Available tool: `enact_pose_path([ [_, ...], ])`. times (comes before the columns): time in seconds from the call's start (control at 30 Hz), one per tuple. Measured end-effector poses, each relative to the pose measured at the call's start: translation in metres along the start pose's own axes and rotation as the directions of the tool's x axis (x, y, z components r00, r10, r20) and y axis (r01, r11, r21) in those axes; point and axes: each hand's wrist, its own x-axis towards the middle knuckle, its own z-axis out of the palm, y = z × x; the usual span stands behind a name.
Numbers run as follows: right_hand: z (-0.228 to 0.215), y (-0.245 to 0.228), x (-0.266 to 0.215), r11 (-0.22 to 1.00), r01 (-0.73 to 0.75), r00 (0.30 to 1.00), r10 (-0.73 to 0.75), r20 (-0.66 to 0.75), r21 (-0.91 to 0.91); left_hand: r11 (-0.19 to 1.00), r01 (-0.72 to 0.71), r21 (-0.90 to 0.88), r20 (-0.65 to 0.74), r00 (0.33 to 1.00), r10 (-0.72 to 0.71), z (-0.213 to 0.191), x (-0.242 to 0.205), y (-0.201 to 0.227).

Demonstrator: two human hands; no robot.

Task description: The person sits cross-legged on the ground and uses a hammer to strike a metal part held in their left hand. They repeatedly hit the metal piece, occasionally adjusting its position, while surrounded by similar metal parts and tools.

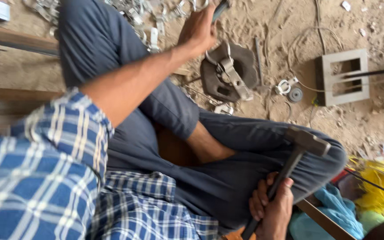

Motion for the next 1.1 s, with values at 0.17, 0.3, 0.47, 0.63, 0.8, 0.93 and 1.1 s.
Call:
enact_pose_path([
  [0.17, 0.002, -0.003, -0.002, 1.0, -0.014, 0.999, 0.013, -0.04, -0.006, 0.939, 0.117, -0.323, 0.318, 0.948, -0.009, -0.018, 0.039, 0.092],
  [0.3, 0.002, -0.004, -0.003, 1.0, -0.002, 1.0, 0.003, -0.028, 0.013, 0.865, -0.471, -0.174, 0.594, 0.65, 0.473, -0.019, 0.044, 0.157],
  [0.47, 0.002, -0.004, -0.004, 0.999, 0.001, 1.0, 0.0, -0.022, 0.048, 0.287, -0.958, 0.032, 0.586, 0.25, 0.77, 0.012, 0.041, 0.17],
  [0.63, 0.007, -0.007, -0.006, 1.0, -0.006, 0.998, 0.005, -0.07, -0.009, 0.576, -0.743, -0.342, 0.305, 0.492, 0.816, 0.0, 0.012, 0.153],
  [0.8, 0.008, -0.008, -0.005, 1.0, 0.008, 0.999, -0.009, -0.039, -0.023, 0.622, -0.413, -0.665, 0.029, 0.818, 0.574, -0.039, -0.016, 0.098],
  [0.93, 0.011, -0.009, -0.006, 0.999, 0.025, 0.999, -0.027, -0.037, -0.043, 0.749, 0.063, -0.659, 0.266, 0.952, 0.154, -0.053, -0.043, 0.061],
  [1.1, 0.014, -0.01, -0.007, 0.998, 0.026, 0.999, -0.028, -0.039, -0.055, 0.961, -0.111, -0.252, -0.04, 0.994, 0.104, -0.056, -0.066, 0.036],
])
